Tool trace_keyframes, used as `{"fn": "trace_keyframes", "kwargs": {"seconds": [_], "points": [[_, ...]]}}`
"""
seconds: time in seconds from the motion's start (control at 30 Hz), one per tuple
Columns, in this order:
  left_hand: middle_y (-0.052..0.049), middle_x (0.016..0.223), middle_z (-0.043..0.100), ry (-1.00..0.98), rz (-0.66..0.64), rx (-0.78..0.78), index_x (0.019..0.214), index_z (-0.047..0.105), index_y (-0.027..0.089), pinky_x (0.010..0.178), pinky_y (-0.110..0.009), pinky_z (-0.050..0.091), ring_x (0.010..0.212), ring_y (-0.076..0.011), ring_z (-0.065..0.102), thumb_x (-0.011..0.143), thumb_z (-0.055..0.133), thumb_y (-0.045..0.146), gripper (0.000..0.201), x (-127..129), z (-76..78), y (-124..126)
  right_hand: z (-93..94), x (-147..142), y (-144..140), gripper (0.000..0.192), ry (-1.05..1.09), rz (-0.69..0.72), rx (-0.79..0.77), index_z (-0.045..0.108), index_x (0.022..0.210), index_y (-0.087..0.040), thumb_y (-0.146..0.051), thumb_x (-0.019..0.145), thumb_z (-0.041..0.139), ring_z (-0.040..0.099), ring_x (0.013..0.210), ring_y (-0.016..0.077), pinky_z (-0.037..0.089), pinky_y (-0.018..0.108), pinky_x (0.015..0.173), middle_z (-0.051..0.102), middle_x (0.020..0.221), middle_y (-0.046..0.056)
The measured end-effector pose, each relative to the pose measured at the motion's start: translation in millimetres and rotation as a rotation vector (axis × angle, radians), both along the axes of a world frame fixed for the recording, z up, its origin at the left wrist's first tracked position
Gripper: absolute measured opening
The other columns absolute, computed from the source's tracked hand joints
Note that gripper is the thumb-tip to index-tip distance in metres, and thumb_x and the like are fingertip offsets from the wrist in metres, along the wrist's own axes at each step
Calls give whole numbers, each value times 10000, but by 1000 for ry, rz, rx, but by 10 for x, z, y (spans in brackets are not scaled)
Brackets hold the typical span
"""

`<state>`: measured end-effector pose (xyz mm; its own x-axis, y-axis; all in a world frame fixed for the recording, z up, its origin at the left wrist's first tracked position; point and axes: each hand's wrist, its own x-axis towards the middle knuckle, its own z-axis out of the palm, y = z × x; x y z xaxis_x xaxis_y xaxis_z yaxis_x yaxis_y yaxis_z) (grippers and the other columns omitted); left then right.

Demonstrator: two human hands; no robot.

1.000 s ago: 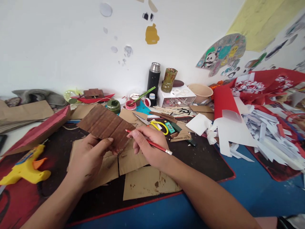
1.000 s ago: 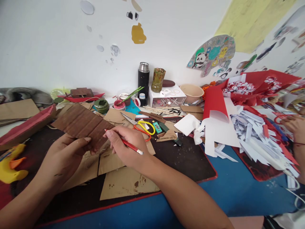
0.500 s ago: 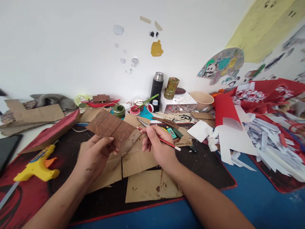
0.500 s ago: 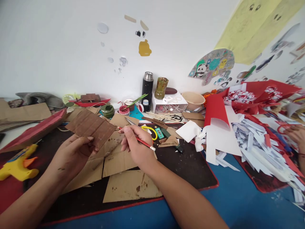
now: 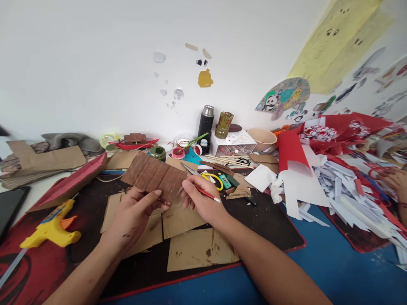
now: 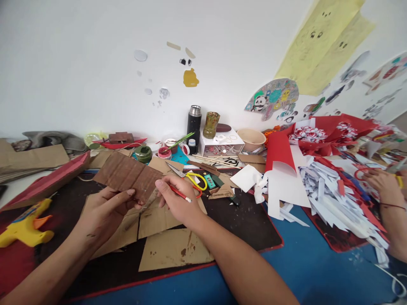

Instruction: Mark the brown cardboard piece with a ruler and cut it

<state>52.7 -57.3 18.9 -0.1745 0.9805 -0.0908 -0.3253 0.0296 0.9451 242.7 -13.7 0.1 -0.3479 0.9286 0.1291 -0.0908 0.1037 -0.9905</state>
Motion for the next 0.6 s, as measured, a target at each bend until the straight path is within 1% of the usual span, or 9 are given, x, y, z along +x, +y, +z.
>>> {"fn": "trace_keyframes", "kwargs": {"seconds": [0.07,0.13,0.2,0.27,0.33,0.4,0.47,0.53,0.6], "points": [[-82,860,813,30,-36,-3,845,834,196,620,-339,642,698,-214,727,657,991,380,306,10,-24,-15,-17,1,14,540,-22,3,1,646,848,-218,-730,1005,710,670,543,106,469,205,488,666,722,-32],[-94,917,828,41,-43,-5,872,831,198,635,-355,652,735,-230,737,676,989,409,329,1,-34,-15,-34,5,45,553,-32,7,-9,623,811,-219,-729,1005,706,668,534,107,464,203,485,663,698,-31],[-98,1041,847,30,0,21,938,827,214,671,-360,663,840,-252,762,720,971,441,346,-38,-29,5,-42,17,93,573,-31,13,-23,608,791,-219,-748,986,715,665,525,107,462,203,475,678,695,-24],[-90,1183,849,12,57,68,1021,823,241,730,-353,668,1002,-274,777,778,942,467,353,-106,-13,45,-41,37,148,592,-29,19,-36,594,779,-222,-769,956,737,655,512,110,462,204,465,674,673,-27],[-81,1244,846,10,98,95,1085,825,262,772,-328,650,1092,-273,774,808,931,482,369,-185,4,96,-37,58,193,599,-34,33,-48,587,774,-225,-777,943,746,642,501,110,465,205,464,658,640,-35],[-85,1232,853,17,152,96,1140,824,265,805,-312,633,1086,-262,782,783,958,479,437,-256,18,143,-39,72,219,601,-52,58,-51,586,770,-225,-777,945,744,633,493,110,463,204,460,647,620,-39],[-93,1211,861,23,173,97,1181,816,253,852,-312,629,1076,-260,792,735,1001,457,524,-308,28,176,-47,74,227,607,-72,85,-40,589,762,-223,-779,946,744,629,491,109,462,204,459,643,614,-39],[-93,1198,866,39,151,104,1198,811,247,900,-308,630,1092,-260,797,703,1030,435,573,-344,34,191,-57,70,227,614,-74,104,-21,590,753,-223,-785,946,743,625,493,108,463,207,464,638,610,-39],[-83,1176,871,82,119,100,1218,807,256,912,-294,633,1097,-255,802,694,1040,426,598,-374,37,194,-64,71,232,617,-66,100,-16,595,757,-227,-797,943,740,620,492,112,461,214,467,633,604,-41]]}}
